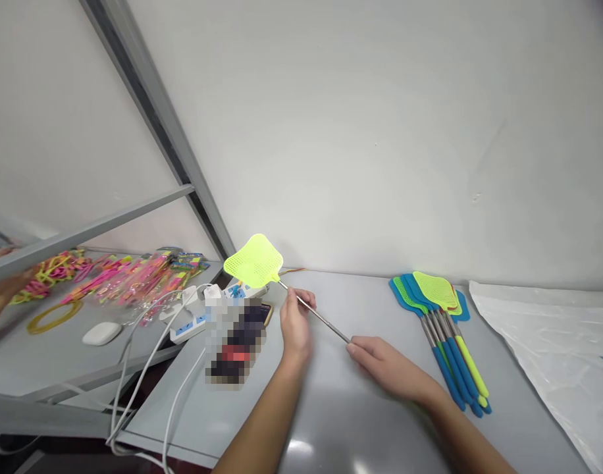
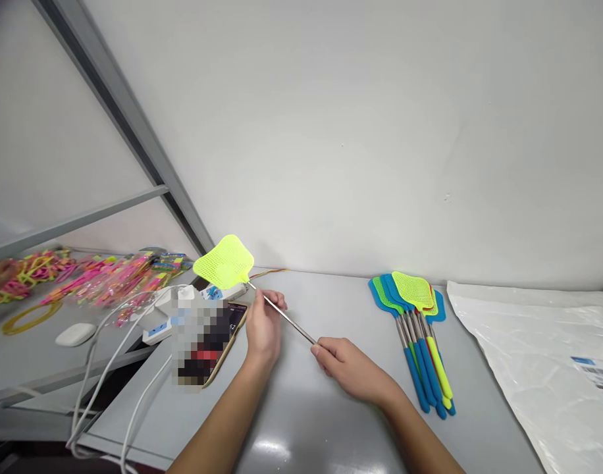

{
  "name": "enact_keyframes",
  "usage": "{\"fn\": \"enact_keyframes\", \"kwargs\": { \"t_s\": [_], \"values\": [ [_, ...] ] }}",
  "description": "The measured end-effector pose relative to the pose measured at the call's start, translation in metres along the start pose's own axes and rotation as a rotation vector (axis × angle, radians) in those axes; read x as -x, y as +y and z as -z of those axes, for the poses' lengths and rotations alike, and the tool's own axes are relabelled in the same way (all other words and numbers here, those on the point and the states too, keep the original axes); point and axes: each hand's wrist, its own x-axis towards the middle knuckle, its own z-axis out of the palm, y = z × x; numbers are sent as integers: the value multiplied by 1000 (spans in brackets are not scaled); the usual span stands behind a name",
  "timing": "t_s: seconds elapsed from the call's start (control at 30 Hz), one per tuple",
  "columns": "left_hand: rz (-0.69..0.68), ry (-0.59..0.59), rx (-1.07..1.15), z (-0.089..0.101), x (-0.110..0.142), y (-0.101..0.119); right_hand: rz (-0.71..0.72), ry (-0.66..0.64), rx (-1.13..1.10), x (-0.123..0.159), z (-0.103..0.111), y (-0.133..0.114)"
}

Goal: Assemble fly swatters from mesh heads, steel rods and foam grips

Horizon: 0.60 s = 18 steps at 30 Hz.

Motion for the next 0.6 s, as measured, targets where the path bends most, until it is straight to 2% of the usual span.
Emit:
{"fn": "enact_keyframes", "kwargs": {
  "t_s": [0.17,0.27,0.37,0.43,0.6],
  "values": [
    [128,-340,-257,-10,34,-15,41,85,-72,-3,2,-2],
    [141,-428,-293,-15,46,-16,59,101,-72,-2,4,-3],
    [90,-456,-263,-18,46,-10,46,101,-27,0,7,-4],
    [58,-431,-227,-17,41,-6,37,88,19,2,9,-5],
    [-31,-229,-92,-8,20,3,2,66,170,20,11,-10]
  ]
}}
